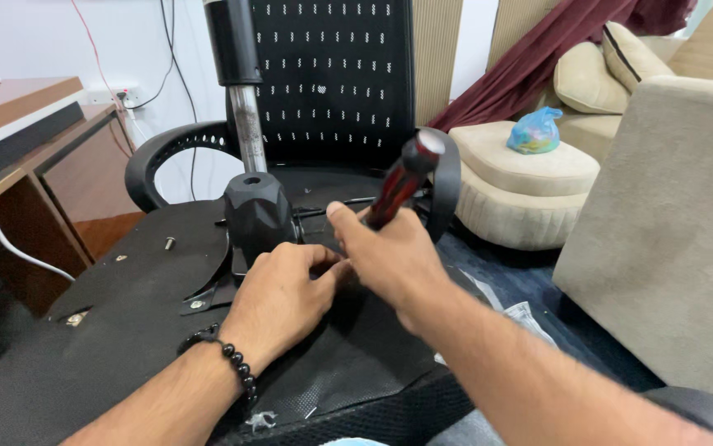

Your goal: The person uses a screwdriver to tighten screws into the underside of an office chair seat, securing the gas lift mechanism. The person then lifts and repositions the chair base to check the assembly.

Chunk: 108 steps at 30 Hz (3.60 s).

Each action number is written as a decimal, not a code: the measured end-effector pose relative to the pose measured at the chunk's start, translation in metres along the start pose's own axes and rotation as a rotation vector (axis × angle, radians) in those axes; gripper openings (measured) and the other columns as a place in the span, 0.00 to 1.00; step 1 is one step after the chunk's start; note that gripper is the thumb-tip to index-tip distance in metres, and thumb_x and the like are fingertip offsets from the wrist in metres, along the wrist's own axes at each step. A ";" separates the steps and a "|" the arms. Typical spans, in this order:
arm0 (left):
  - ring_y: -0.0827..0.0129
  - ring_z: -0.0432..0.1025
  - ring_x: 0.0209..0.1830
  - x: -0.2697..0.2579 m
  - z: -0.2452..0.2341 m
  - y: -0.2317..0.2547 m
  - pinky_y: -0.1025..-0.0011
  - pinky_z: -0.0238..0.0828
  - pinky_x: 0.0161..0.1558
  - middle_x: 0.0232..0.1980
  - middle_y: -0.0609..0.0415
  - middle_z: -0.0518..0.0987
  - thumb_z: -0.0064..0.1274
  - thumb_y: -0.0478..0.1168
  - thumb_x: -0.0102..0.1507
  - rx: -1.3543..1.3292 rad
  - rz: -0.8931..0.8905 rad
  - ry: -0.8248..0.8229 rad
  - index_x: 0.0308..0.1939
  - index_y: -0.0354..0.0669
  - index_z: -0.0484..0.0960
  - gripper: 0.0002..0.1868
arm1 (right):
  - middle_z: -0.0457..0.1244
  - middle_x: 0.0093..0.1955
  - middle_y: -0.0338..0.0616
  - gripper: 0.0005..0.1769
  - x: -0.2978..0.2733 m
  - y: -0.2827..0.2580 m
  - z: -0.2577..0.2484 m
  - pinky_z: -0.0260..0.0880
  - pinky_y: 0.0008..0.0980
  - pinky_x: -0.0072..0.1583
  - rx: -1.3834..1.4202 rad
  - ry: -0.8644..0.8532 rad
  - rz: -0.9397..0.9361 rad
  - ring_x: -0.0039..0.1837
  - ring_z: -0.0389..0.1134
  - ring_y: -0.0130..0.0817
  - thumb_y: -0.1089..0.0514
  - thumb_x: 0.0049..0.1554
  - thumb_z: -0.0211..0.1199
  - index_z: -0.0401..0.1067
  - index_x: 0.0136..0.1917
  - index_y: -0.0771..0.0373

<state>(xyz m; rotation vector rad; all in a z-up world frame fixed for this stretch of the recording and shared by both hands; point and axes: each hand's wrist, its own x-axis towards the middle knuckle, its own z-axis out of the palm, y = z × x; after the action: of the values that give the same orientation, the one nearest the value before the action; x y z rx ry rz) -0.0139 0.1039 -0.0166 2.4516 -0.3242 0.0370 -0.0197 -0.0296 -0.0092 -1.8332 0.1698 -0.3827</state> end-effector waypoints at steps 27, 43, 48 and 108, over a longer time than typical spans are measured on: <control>0.59 0.85 0.36 -0.009 -0.004 -0.014 0.65 0.78 0.44 0.38 0.44 0.88 0.55 0.47 0.59 -0.143 0.058 0.042 0.50 0.47 0.87 0.18 | 0.70 0.32 0.56 0.31 0.020 0.033 0.039 0.74 0.45 0.48 -0.231 0.121 -0.184 0.41 0.75 0.52 0.40 0.62 0.53 0.78 0.33 0.67; 0.62 0.83 0.29 -0.013 -0.005 -0.027 0.66 0.77 0.35 0.31 0.44 0.87 0.55 0.49 0.60 -0.151 0.108 0.060 0.48 0.43 0.87 0.18 | 0.72 0.33 0.51 0.29 0.012 0.030 0.051 0.74 0.42 0.49 -0.174 0.100 -0.112 0.41 0.76 0.48 0.41 0.61 0.53 0.79 0.35 0.68; 0.59 0.81 0.24 -0.006 -0.007 -0.025 0.63 0.76 0.33 0.27 0.44 0.85 0.53 0.51 0.63 -0.096 -0.062 -0.031 0.47 0.46 0.86 0.17 | 0.73 0.35 0.51 0.28 0.012 0.028 0.051 0.74 0.41 0.50 -0.164 0.055 -0.063 0.42 0.76 0.47 0.42 0.61 0.52 0.79 0.36 0.67; 0.74 0.73 0.17 0.013 -0.031 -0.044 0.72 0.72 0.26 0.24 0.53 0.85 0.61 0.45 0.60 -0.131 0.039 0.108 0.41 0.43 0.90 0.12 | 0.61 0.43 0.37 0.16 -0.013 -0.051 0.055 0.68 0.30 0.49 0.183 0.094 -0.465 0.45 0.61 0.25 0.48 0.65 0.57 0.68 0.56 0.63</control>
<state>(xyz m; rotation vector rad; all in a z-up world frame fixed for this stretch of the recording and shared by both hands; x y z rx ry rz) 0.0110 0.1535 -0.0179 2.3040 -0.3172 0.1600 -0.0170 0.0397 0.0234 -1.6636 -0.2273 -0.7835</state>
